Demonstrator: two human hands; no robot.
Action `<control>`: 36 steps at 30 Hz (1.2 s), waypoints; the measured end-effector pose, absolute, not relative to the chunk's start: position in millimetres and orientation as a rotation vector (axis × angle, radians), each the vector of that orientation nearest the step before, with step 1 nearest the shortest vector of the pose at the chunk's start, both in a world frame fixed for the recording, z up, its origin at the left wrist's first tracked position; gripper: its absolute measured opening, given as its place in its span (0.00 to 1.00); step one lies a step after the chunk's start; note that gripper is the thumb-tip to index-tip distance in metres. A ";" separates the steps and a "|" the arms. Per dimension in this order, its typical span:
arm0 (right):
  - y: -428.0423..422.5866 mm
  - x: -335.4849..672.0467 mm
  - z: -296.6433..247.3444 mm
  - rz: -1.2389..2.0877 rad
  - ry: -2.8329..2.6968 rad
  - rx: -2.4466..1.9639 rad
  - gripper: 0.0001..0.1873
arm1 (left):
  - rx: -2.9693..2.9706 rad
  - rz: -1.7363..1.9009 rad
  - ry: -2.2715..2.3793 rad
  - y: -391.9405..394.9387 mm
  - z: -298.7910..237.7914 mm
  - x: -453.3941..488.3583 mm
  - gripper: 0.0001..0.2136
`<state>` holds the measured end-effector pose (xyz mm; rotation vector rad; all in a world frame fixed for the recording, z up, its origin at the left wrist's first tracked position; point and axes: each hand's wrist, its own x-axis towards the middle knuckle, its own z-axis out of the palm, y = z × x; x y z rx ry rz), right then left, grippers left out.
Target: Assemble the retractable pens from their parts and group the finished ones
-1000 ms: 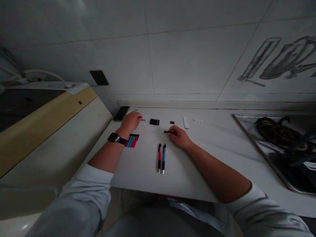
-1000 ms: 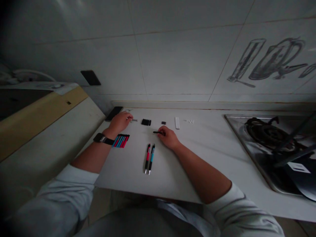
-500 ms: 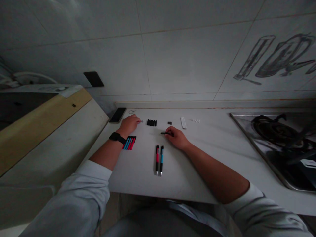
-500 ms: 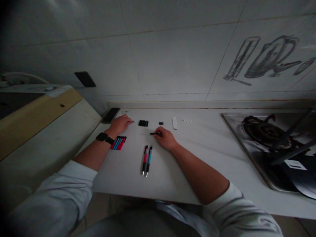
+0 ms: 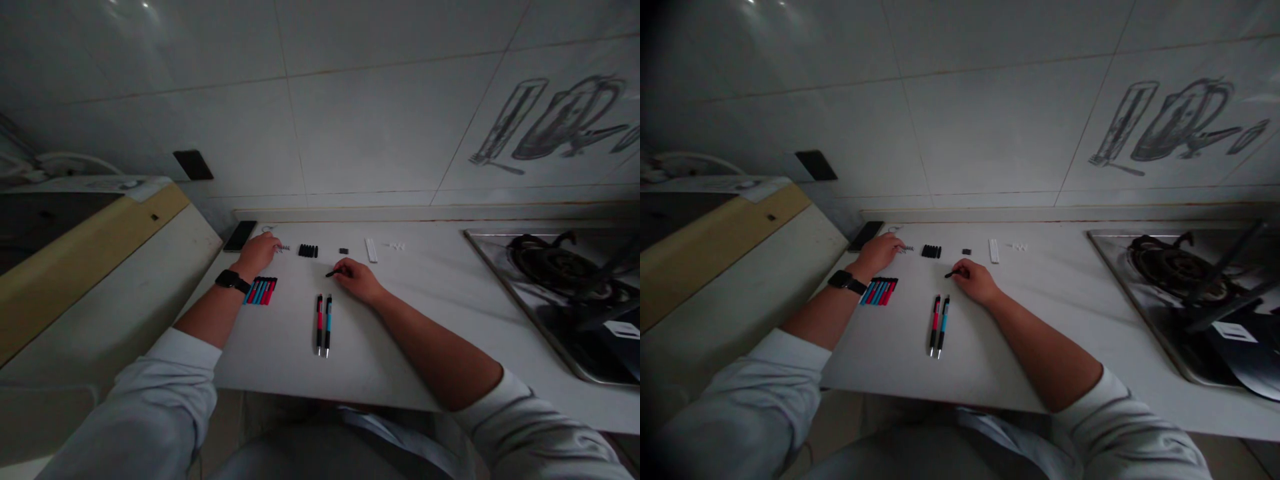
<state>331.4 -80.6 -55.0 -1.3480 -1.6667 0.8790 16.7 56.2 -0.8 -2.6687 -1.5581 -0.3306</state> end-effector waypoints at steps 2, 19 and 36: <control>-80.6 331.4 -53.8 0.919 -1.638 -1.309 0.11 | -2.666 -0.344 -1.559 51.2 3.6 20.0 0.12; -79.9 327.6 -48.1 1.209 -1.364 -1.095 0.31 | -3.306 -0.545 -0.702 -27.7 21.9 135.3 0.21; -75.5 327.7 -65.8 0.939 -1.560 -1.238 0.25 | -2.916 -0.515 -1.046 57.6 -26.0 122.2 0.18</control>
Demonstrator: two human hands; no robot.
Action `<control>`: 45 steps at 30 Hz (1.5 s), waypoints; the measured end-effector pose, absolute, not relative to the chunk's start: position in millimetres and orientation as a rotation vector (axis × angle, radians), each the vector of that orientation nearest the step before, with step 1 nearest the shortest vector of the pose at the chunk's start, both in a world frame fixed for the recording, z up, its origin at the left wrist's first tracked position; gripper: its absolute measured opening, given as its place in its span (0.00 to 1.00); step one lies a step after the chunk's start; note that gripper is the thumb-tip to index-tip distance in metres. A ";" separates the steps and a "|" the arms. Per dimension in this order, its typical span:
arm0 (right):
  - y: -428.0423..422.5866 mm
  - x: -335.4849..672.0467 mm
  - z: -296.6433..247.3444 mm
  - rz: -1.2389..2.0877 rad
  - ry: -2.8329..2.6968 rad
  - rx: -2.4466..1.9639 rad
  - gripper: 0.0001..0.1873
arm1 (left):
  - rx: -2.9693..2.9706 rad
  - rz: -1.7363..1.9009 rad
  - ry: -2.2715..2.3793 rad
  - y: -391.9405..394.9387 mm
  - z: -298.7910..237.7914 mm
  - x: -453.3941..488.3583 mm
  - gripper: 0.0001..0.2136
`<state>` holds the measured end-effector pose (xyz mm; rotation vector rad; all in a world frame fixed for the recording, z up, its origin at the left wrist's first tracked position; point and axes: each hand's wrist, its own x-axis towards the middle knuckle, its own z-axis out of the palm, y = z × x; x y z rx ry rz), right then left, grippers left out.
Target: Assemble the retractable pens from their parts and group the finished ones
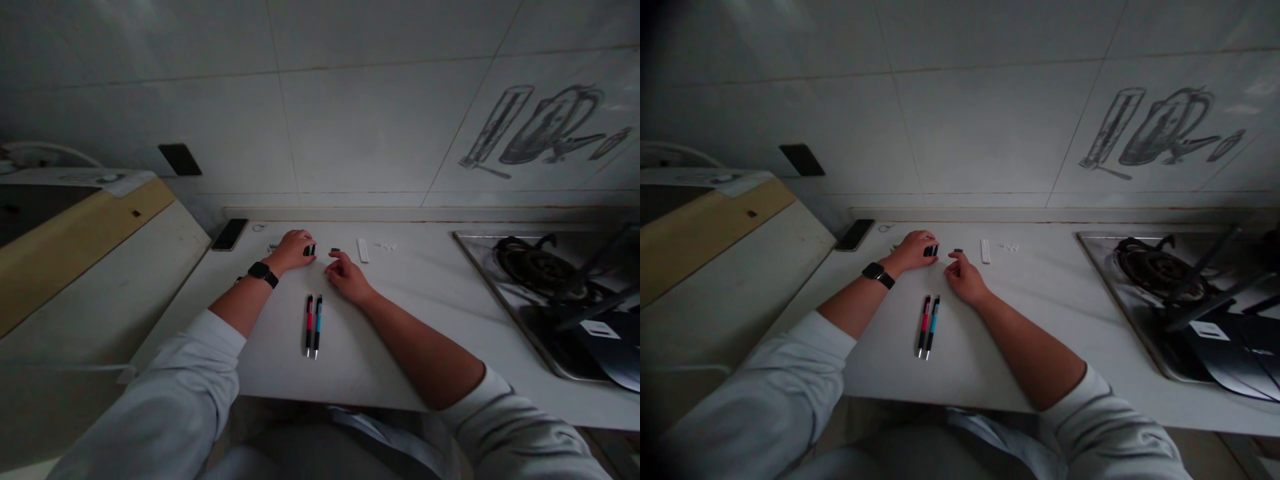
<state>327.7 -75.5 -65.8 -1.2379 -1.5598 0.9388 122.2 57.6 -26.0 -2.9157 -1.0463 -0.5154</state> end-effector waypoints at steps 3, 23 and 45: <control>-77.4 327.5 -64.1 0.889 -1.610 -1.252 0.26 | -2.917 -0.481 -1.079 60.9 -30.7 119.8 0.18; -99.0 331.1 -34.3 0.793 -1.967 -1.310 0.11 | -2.841 -0.931 -1.148 15.4 19.9 118.4 0.15; -131.5 317.1 -1.5 0.363 -2.273 -1.981 0.15 | -3.037 -1.517 -1.434 -37.5 -36.3 129.5 0.09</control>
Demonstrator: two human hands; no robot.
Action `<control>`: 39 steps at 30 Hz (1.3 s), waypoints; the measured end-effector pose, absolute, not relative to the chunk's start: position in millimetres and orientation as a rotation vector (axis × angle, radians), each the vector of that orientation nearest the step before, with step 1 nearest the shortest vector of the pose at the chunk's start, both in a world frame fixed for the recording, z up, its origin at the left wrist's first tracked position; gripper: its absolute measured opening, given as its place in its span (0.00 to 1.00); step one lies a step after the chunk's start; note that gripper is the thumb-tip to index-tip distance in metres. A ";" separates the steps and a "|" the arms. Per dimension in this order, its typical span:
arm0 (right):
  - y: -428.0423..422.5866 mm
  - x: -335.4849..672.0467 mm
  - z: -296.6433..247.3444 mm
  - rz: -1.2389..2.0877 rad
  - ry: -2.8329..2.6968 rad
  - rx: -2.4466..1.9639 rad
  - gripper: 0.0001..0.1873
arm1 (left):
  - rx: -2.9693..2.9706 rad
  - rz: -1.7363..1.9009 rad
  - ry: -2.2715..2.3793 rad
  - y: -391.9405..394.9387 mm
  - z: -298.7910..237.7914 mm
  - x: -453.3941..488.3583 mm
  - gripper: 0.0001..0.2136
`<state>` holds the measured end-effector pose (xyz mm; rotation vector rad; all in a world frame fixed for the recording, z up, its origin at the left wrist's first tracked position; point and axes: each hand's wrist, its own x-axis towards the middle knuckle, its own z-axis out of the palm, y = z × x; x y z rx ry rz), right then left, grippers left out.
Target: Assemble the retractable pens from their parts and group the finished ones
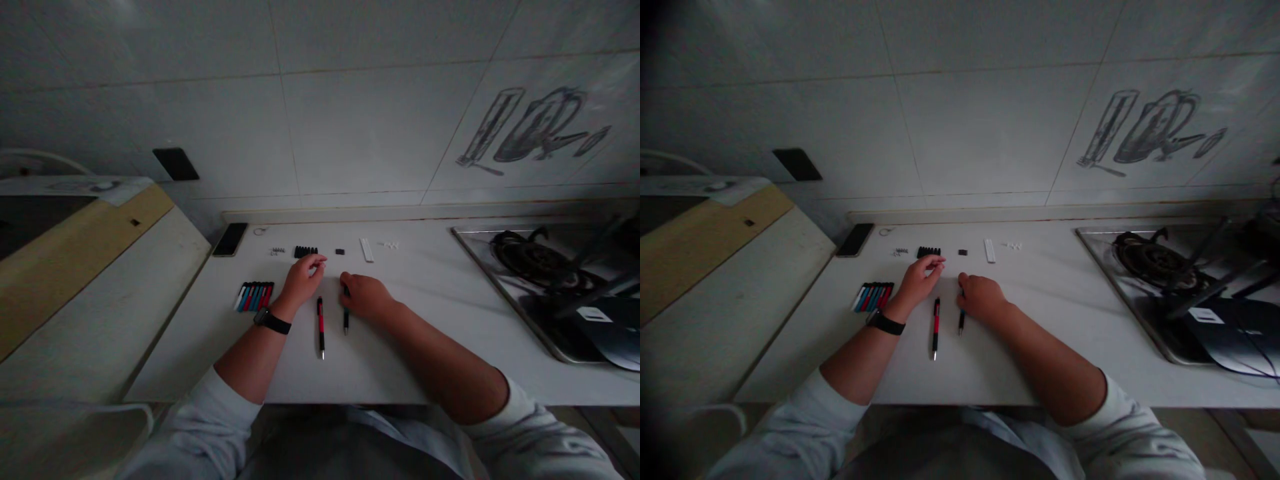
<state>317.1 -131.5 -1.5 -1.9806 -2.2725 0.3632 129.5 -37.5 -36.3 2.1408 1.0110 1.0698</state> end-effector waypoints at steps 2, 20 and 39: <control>-130.6 319.1 -1.1 0.374 -2.238 -1.995 0.18 | 2.174 1.044 0.987 -40.9 -35.9 129.7 0.09; -115.6 340.5 -10.7 0.405 -1.993 -1.567 0.17 | 2.427 0.839 0.914 -42.5 -19.5 125.1 0.05; -90.8 363.8 -34.5 0.538 -1.810 -1.532 0.19 | 2.449 0.975 1.064 -32.4 -15.6 117.8 0.06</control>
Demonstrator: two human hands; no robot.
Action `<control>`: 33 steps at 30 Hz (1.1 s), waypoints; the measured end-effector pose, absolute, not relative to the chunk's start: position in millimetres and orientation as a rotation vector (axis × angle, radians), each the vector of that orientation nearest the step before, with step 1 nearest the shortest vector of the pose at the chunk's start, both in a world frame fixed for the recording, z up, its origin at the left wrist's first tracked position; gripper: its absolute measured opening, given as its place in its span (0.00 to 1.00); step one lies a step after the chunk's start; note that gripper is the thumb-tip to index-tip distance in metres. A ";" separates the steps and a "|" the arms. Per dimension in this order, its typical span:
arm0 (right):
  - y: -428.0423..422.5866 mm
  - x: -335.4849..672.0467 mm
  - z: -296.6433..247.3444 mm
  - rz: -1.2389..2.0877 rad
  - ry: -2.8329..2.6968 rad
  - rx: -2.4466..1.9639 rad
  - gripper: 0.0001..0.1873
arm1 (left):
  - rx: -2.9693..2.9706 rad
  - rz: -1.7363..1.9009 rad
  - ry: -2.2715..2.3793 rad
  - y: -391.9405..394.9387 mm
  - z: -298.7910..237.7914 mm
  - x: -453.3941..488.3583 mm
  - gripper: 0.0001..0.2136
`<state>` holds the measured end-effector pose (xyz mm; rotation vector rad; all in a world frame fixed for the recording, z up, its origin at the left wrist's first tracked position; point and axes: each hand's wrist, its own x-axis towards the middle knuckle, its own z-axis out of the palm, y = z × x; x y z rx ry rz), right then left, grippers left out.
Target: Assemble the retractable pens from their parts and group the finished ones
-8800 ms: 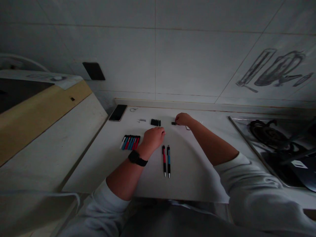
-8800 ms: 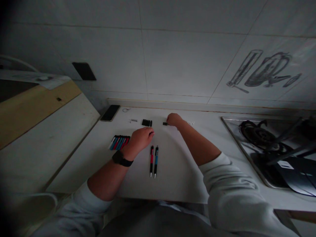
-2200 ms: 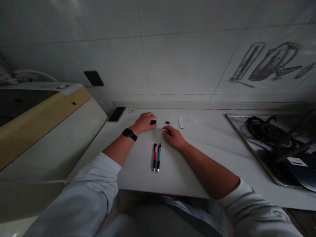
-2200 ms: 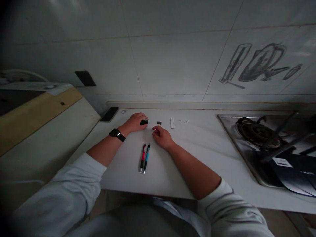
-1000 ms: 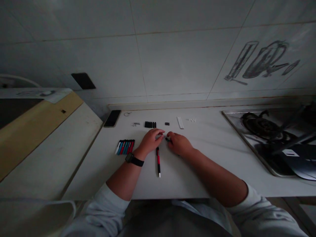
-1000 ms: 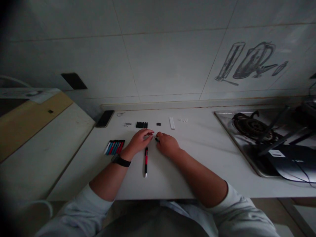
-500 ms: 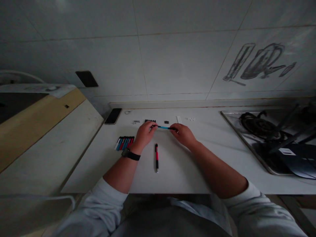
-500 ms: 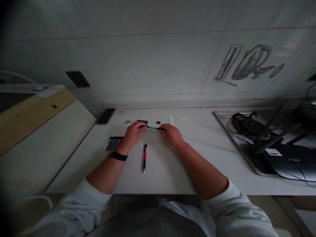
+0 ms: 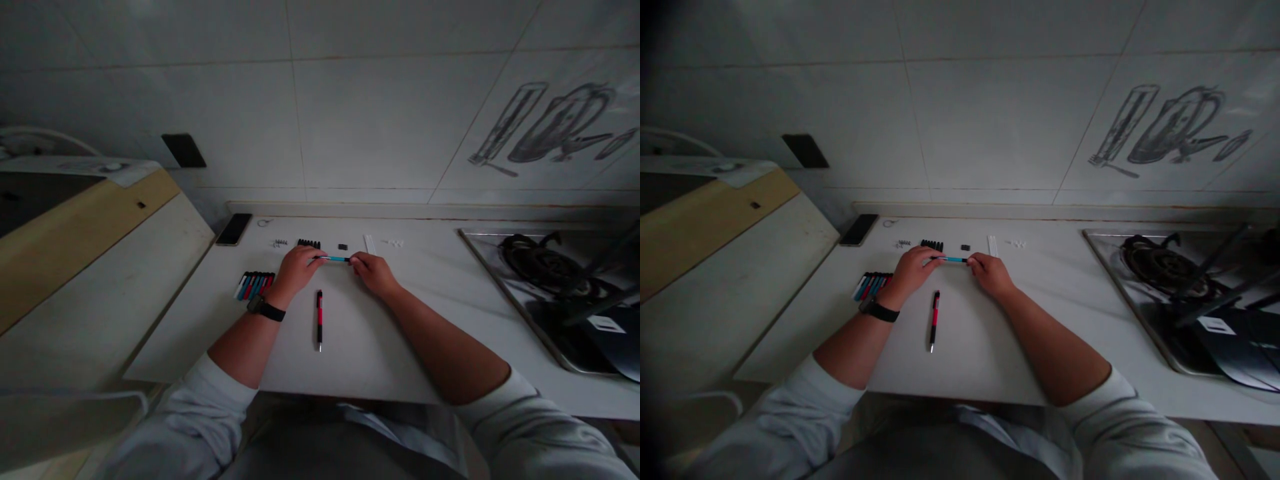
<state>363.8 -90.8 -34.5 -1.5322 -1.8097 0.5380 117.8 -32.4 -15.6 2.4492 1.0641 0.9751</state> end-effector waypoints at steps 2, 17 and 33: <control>-90.7 363.1 -35.2 0.539 -1.807 -1.516 0.19 | 2.440 0.956 1.082 -31.5 -16.1 117.8 0.06; -89.1 361.0 -39.5 0.561 -1.801 -1.514 0.19 | 2.457 1.027 1.108 -30.2 -20.7 118.5 0.06; -86.8 360.1 -44.2 0.533 -1.845 -1.505 0.11 | 2.545 1.011 1.091 -31.2 -18.1 118.7 0.06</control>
